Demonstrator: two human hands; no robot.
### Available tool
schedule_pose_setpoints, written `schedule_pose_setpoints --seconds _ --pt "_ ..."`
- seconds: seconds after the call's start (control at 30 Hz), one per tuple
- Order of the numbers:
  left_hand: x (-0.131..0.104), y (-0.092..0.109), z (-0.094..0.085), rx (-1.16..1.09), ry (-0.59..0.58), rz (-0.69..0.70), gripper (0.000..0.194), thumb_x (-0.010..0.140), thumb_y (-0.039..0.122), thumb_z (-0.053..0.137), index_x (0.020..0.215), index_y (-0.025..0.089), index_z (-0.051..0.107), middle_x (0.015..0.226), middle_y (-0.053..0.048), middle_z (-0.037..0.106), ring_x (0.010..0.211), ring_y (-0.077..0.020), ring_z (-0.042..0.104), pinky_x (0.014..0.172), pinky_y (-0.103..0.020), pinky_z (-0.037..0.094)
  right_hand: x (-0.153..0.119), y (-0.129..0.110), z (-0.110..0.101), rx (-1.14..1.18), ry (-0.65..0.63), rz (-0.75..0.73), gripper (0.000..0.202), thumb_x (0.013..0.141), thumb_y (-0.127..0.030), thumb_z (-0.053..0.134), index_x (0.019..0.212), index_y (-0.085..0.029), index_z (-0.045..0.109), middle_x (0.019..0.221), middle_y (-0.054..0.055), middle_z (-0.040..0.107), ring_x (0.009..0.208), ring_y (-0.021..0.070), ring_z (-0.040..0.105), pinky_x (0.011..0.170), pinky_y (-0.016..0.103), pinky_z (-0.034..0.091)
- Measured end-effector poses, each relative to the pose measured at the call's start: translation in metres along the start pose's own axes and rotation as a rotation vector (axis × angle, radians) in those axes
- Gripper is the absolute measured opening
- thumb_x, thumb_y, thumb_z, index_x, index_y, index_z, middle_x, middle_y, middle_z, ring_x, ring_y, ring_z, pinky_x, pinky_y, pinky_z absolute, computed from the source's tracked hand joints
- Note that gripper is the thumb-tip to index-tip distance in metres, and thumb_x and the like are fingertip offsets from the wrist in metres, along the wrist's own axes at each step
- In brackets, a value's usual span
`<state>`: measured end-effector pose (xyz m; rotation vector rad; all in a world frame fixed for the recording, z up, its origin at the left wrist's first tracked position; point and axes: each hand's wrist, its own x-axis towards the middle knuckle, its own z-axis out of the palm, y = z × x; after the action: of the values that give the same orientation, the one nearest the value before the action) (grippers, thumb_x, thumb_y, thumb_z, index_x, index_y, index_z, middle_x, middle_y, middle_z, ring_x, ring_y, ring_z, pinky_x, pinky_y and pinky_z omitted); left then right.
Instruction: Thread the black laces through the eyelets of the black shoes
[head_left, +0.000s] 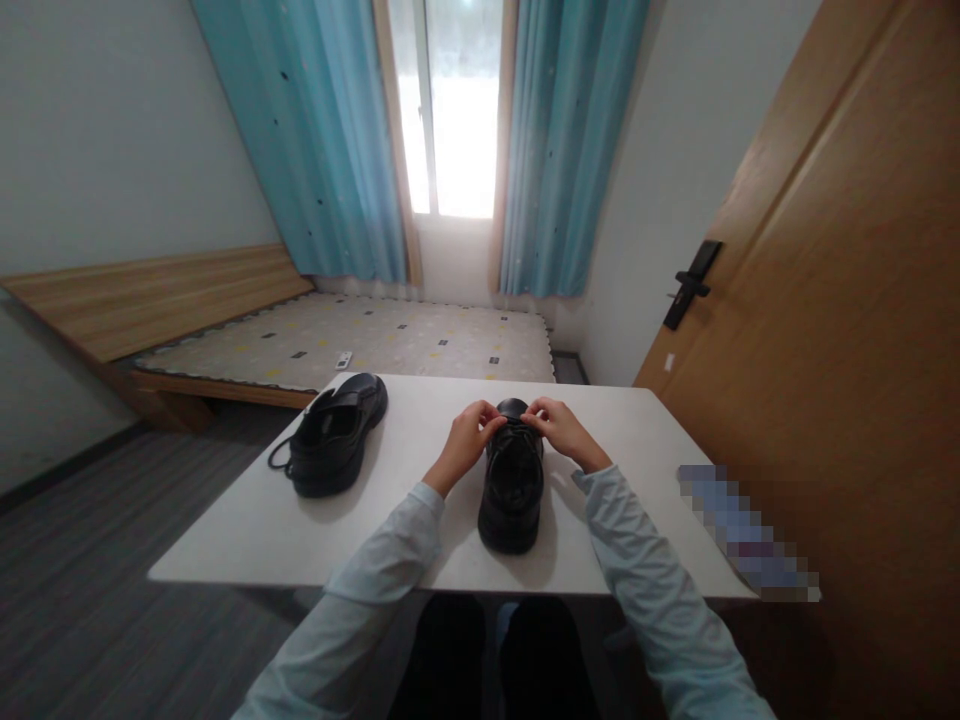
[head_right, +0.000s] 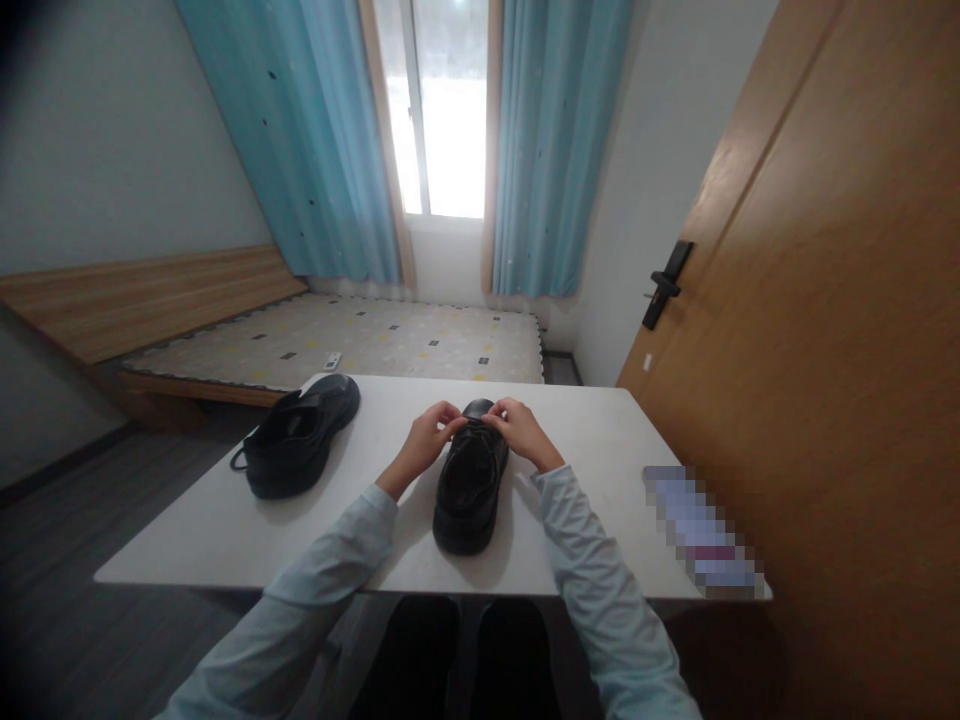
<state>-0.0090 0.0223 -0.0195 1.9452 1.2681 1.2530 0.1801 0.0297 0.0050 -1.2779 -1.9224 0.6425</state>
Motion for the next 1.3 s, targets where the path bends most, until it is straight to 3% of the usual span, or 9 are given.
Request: schedule_pose_setpoints --seconds 0.33,0.6,1.07,1.3 --pt "-0.005 0.005 -0.001 0.076 0.007 0.031 0.015 0.086 0.031 0.051 0.078 0.018 0.05 0.077 -0.002 0.058 0.074 -0.0161 0.056 0.07 -0.03 0.046 -0.003 0.009 0.001 0.065 0.028 0.039 0.013 0.08 -0.028 0.054 0.074 -0.017 0.053 0.063 -0.001 0.055 0.06 0.0138 0.055 0.06 0.027 0.046" --pt "-0.006 -0.003 -0.001 0.082 -0.009 0.045 0.017 0.087 0.033 0.049 0.079 0.018 0.049 0.077 -0.001 0.057 0.073 -0.015 0.056 0.067 -0.028 0.048 -0.003 0.021 0.002 0.077 0.059 0.067 0.011 0.081 -0.025 0.053 0.073 -0.017 0.052 0.067 0.001 0.057 0.06 0.0137 0.056 0.058 0.026 0.046" --pt "-0.007 -0.005 -0.006 -0.038 -0.096 -0.098 0.019 0.085 0.035 0.048 0.076 0.018 0.047 0.073 -0.001 0.058 0.064 -0.0145 0.061 0.061 -0.029 0.053 -0.007 0.025 -0.002 0.123 0.042 0.099 0.011 0.08 -0.022 0.056 0.071 -0.017 0.053 0.065 0.002 0.06 0.061 0.0161 0.061 0.063 0.03 0.049" --pt "-0.007 -0.01 -0.006 -0.052 -0.11 -0.103 0.019 0.084 0.036 0.049 0.076 0.018 0.047 0.072 0.0 0.058 0.065 -0.0145 0.061 0.061 -0.029 0.053 -0.008 0.027 -0.003 0.126 0.035 0.066 0.012 0.079 -0.02 0.058 0.068 -0.017 0.053 0.07 0.002 0.058 0.062 0.015 0.061 0.064 0.03 0.05"
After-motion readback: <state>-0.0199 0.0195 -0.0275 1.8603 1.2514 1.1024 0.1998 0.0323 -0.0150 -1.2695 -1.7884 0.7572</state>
